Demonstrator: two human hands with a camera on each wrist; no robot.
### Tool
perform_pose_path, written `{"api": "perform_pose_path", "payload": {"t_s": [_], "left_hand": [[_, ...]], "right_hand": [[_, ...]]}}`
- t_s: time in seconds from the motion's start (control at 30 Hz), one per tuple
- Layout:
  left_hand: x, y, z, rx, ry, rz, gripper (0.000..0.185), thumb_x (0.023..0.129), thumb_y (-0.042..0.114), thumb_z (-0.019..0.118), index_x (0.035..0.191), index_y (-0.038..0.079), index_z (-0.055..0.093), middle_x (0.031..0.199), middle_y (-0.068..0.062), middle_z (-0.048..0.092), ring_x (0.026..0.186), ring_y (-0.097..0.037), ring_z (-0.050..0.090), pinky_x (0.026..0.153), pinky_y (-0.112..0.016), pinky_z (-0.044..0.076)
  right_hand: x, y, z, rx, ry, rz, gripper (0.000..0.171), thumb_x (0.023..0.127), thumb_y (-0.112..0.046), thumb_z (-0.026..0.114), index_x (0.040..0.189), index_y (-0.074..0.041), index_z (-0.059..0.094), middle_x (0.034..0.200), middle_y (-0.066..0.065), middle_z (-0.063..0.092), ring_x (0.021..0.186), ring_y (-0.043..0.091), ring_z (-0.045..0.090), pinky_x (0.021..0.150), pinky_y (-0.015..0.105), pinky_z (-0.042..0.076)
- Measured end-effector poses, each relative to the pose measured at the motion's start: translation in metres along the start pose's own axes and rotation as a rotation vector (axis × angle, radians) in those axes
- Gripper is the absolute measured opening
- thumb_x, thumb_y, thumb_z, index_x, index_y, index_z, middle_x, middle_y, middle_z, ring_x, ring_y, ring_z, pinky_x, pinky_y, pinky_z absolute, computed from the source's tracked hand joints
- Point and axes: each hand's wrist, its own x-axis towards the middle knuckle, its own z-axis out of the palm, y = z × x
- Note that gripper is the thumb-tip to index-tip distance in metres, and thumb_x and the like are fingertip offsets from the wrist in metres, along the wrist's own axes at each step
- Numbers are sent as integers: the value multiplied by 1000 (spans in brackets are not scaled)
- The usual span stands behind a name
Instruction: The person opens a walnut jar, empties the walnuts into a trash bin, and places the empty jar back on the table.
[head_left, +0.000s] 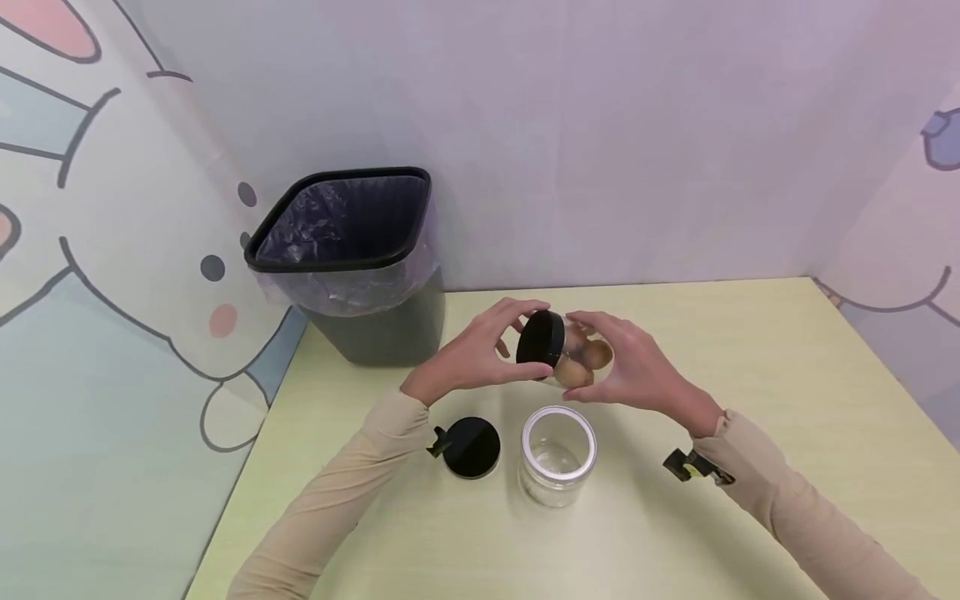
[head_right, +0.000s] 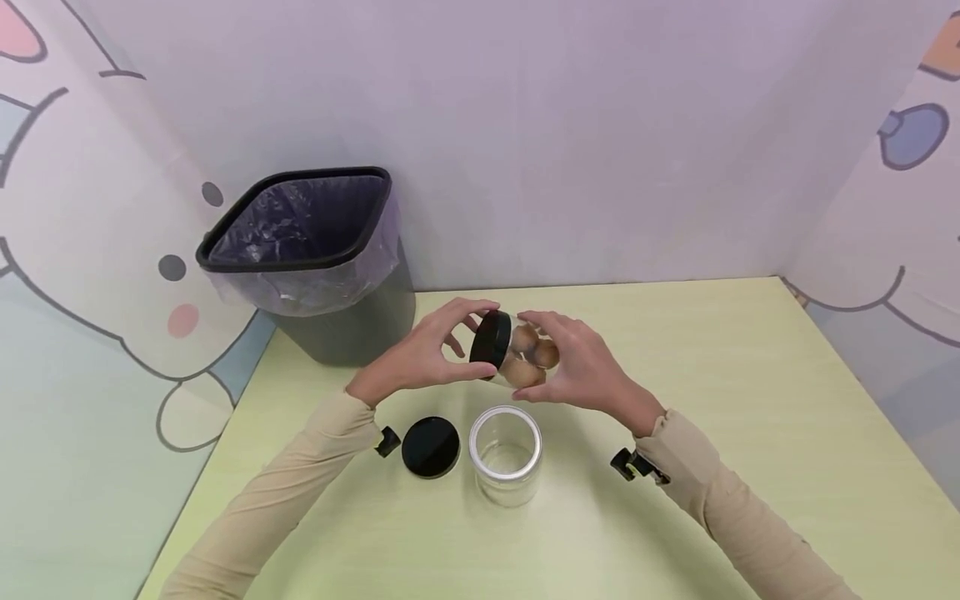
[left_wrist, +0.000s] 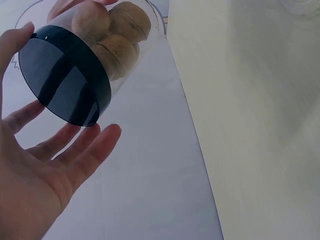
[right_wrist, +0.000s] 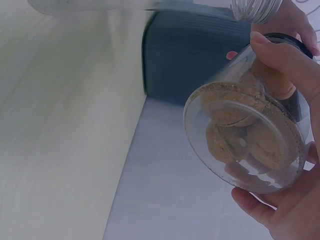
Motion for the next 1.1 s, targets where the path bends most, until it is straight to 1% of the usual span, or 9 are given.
{"api": "perform_pose_path", "payload": {"t_s": [0.1, 0.2, 0.33, 0.47, 0.63, 0.77, 0.87, 1.1], "left_hand": [[0, 1, 0, 8, 0, -4, 74, 78, 42, 75, 141, 26, 40, 131, 8, 45, 105, -12, 49, 71, -31, 53], [-1, 1, -1, 11, 2, 12, 75, 78, 43, 75, 141, 26, 39, 133, 9, 44, 111, -12, 46, 76, -31, 52], [-2, 1, -4, 16, -2, 73, 77, 77, 42, 76, 142, 25, 39, 135, 9, 42, 118, -13, 41, 85, -33, 49], [-5, 3, -7, 18, -6, 129, 76, 77, 40, 76, 141, 25, 39, 136, 9, 41, 124, -13, 39, 90, -33, 46], [-8, 4, -9, 33, -5, 188, 75, 77, 29, 77, 141, 23, 40, 139, 6, 39, 127, -12, 37, 94, -35, 44], [-9, 6, -9, 66, -12, 229, 78, 73, 19, 77, 141, 22, 40, 144, 3, 33, 132, -12, 30, 101, -38, 38], [-10, 7, -8, 77, -17, 250, 80, 71, 13, 77, 141, 22, 40, 147, 1, 29, 136, -14, 26, 105, -39, 33], [-9, 7, -5, 59, -18, 275, 77, 70, 6, 74, 139, 19, 43, 149, -1, 28, 137, -14, 24, 106, -37, 32]], "right_hand": [[-1, 0, -1, -2, 6, -3, 94, 52, -41, 91, 132, -12, 51, 123, 0, 59, 103, 18, 57, 83, 40, 45], [-1, 0, -1, -5, 10, -7, 94, 52, -42, 91, 132, -12, 51, 123, 0, 59, 104, 18, 57, 84, 40, 45], [-2, 0, -1, 0, 14, -8, 93, 53, -42, 90, 132, -12, 51, 124, 0, 59, 104, 18, 57, 85, 40, 45], [-2, 0, 0, -2, 22, -11, 93, 53, -42, 90, 132, -12, 51, 124, 0, 59, 104, 18, 57, 85, 40, 45], [-1, -1, 0, -2, 27, -19, 94, 53, -42, 91, 132, -11, 51, 124, 2, 59, 105, 21, 57, 85, 41, 45], [0, -2, 0, -4, 30, -24, 94, 53, -41, 91, 132, -11, 51, 125, 3, 59, 106, 22, 57, 85, 41, 45], [0, -3, 0, -5, 31, -25, 93, 54, -41, 90, 132, -11, 51, 125, 1, 58, 106, 20, 57, 85, 40, 45], [1, -4, 1, -1, 35, -34, 93, 53, -41, 90, 132, -12, 51, 125, 1, 58, 105, 18, 57, 84, 39, 46]]}}
